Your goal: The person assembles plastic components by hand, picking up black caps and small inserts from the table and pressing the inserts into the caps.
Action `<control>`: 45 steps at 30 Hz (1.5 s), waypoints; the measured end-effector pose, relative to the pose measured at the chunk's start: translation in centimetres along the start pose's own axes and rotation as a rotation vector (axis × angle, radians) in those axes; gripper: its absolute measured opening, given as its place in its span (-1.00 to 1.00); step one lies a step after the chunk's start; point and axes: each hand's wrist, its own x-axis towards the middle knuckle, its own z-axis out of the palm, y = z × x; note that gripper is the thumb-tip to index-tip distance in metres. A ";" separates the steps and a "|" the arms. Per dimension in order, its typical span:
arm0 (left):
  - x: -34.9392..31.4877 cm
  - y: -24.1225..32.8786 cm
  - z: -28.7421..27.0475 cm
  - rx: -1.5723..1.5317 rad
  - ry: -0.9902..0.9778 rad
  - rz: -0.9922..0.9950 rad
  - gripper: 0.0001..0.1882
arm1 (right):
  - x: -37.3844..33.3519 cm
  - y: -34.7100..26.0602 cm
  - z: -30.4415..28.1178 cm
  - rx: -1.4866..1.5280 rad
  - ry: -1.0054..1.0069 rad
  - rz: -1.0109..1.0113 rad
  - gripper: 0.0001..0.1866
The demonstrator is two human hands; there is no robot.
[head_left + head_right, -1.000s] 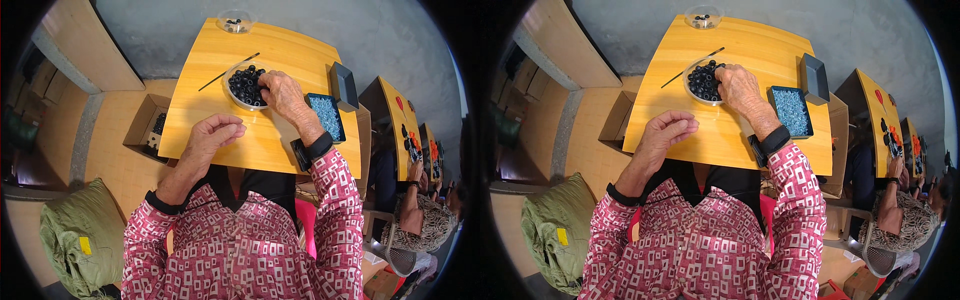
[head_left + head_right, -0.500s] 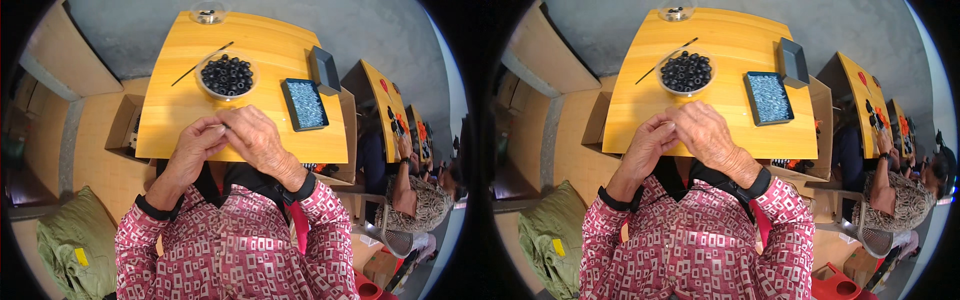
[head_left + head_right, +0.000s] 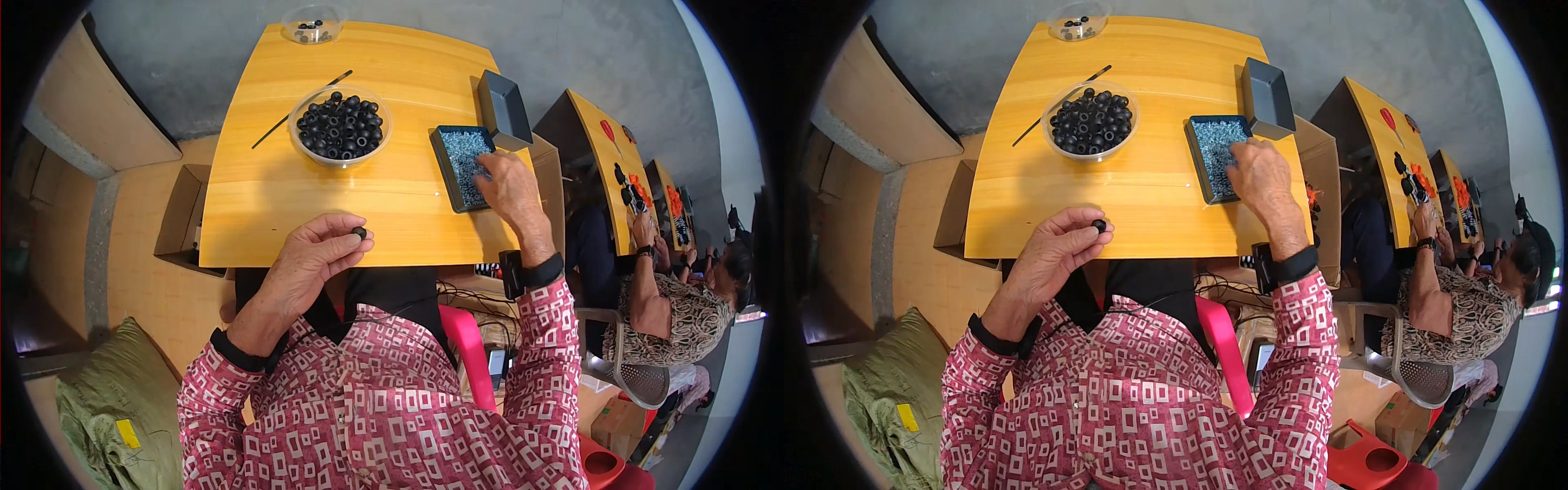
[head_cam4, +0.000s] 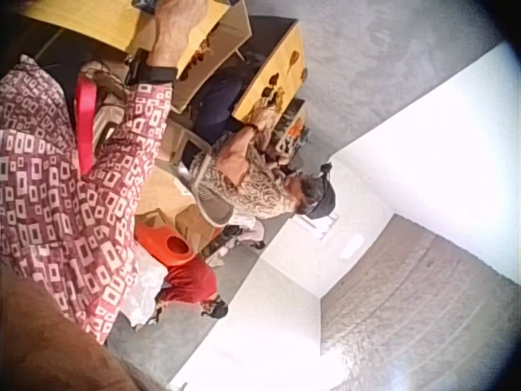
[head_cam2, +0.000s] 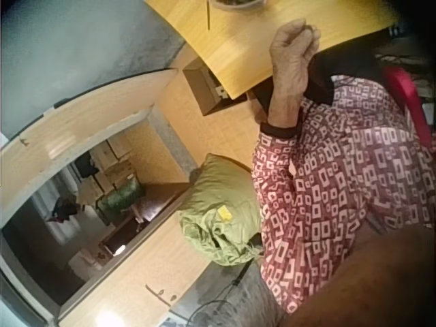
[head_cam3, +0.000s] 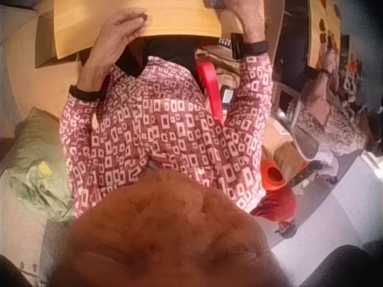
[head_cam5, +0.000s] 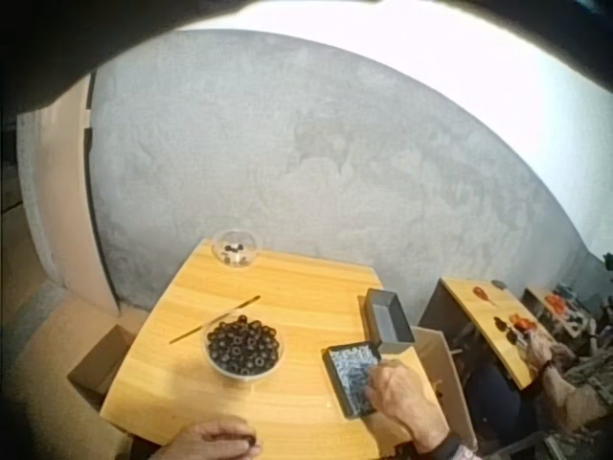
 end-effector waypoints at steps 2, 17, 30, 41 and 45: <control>0.0 0.0 0.2 -0.022 -0.014 -0.003 -0.77 | 0.2 -0.1 0.9 -0.011 -0.017 -0.015 -0.86; 1.0 -1.5 1.3 -0.057 -0.029 -0.023 -0.78 | 0.1 1.2 1.3 0.193 -0.172 0.107 -0.82; -0.4 -1.2 1.0 -0.062 -0.038 -0.013 -0.77 | -0.1 -0.2 1.2 0.396 -0.149 0.086 -0.79; -0.4 -1.7 1.0 -0.071 -0.048 -0.031 -0.79 | -0.7 0.4 2.4 0.587 -0.054 0.117 -0.93; -0.2 -1.6 0.8 -0.080 -0.063 -0.026 -0.79 | -0.6 1.2 3.1 0.864 -0.045 0.223 -0.95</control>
